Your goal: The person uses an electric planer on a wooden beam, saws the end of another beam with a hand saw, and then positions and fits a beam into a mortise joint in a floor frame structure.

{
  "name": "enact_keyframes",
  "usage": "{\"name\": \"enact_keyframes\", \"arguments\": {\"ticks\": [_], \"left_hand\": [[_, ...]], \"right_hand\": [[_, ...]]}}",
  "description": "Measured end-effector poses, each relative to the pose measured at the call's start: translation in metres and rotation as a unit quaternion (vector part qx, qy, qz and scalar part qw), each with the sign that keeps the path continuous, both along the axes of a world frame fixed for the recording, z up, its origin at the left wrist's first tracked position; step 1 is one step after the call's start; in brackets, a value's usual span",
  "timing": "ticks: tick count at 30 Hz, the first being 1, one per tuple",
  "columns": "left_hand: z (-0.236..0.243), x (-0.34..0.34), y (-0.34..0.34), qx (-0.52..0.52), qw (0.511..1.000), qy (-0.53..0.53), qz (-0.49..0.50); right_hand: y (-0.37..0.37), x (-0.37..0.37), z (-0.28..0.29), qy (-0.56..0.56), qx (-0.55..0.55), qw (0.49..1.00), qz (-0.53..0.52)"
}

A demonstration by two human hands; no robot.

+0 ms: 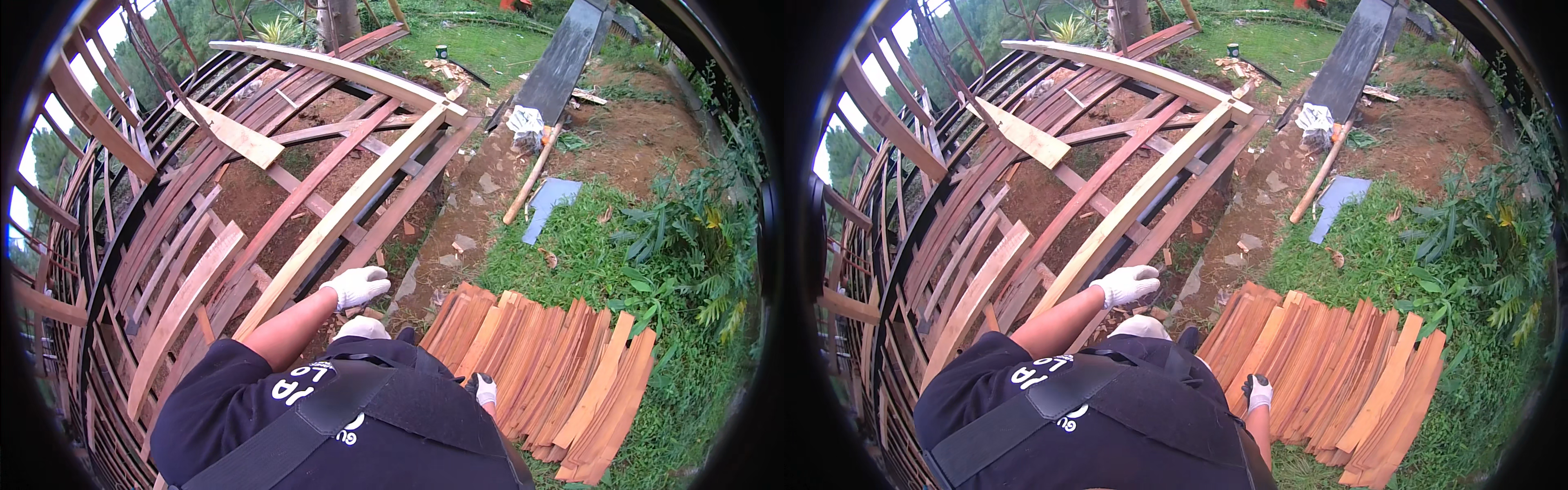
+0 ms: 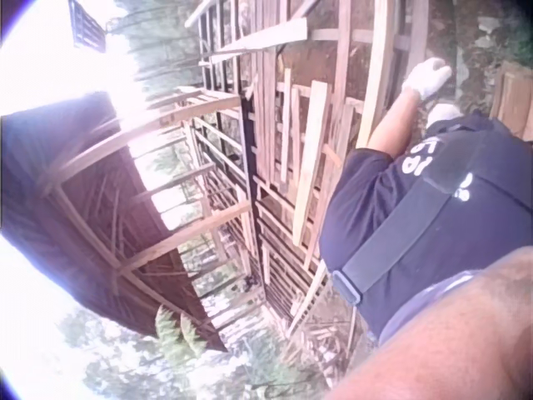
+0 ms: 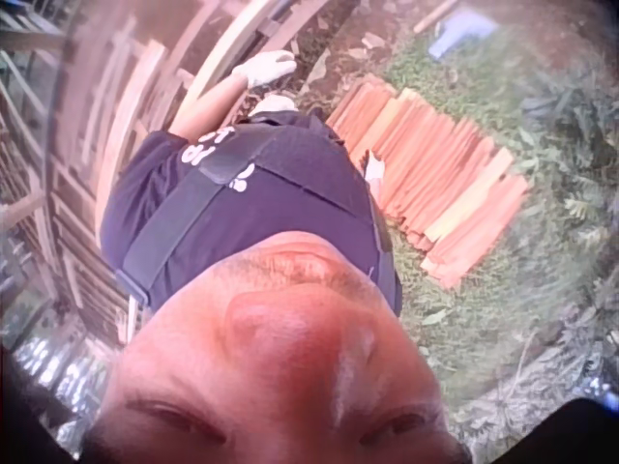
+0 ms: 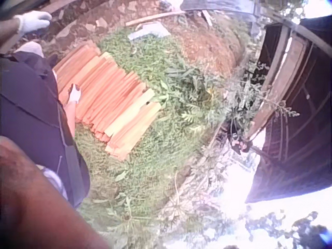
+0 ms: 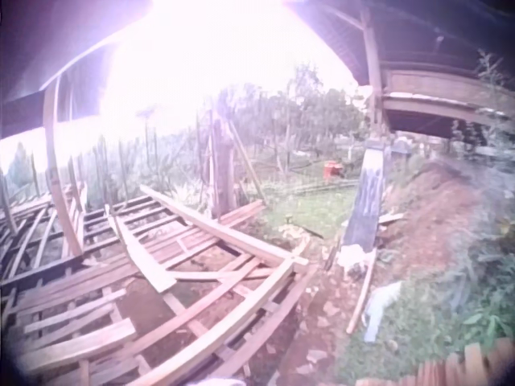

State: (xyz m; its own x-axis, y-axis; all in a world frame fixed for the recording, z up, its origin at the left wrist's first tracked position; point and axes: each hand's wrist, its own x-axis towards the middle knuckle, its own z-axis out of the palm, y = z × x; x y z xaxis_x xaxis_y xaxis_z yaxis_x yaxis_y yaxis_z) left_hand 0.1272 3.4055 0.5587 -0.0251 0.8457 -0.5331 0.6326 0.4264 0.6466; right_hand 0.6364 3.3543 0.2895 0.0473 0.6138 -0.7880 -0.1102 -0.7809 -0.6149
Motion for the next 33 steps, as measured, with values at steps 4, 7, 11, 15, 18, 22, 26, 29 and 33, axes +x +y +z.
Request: {"name": "enact_keyframes", "arguments": {"ticks": [4,7,11,15,18,22,26,29,33], "left_hand": [[-0.025,-0.031,0.040,-0.117,0.992,0.012,0.045],[-0.095,-0.077,-0.002,-0.236,0.958,0.060,0.151],[-0.137,-0.090,-0.022,-0.476,0.829,-0.018,0.293],[-0.184,-0.113,0.090,-0.364,0.890,0.039,0.271],[-0.143,-0.113,0.179,-0.300,0.911,-0.022,0.282],[-0.048,-0.113,0.327,-0.097,0.950,-0.024,0.296],[-0.054,-0.152,0.403,0.083,0.944,-0.024,0.318],[-0.095,-0.152,0.422,0.076,0.856,-0.175,0.481],[-0.163,-0.129,0.380,-0.147,0.885,-0.010,0.442]], "right_hand": [[0.152,0.031,0.027,-0.108,0.076,0.991,-0.009],[0.227,-0.008,0.033,-0.161,0.140,0.976,0.049],[0.324,-0.077,0.031,-0.087,0.081,0.988,0.096],[0.445,-0.048,-0.085,-0.219,0.154,0.925,0.268],[0.484,-0.048,-0.095,-0.302,0.126,0.860,0.391],[0.571,-0.056,-0.055,-0.277,0.021,0.894,0.351],[0.696,-0.064,-0.033,-0.268,0.013,0.882,0.387],[0.767,-0.101,-0.014,-0.286,-0.048,0.871,0.398],[0.849,-0.164,-0.023,-0.226,0.079,0.849,0.471]]}}
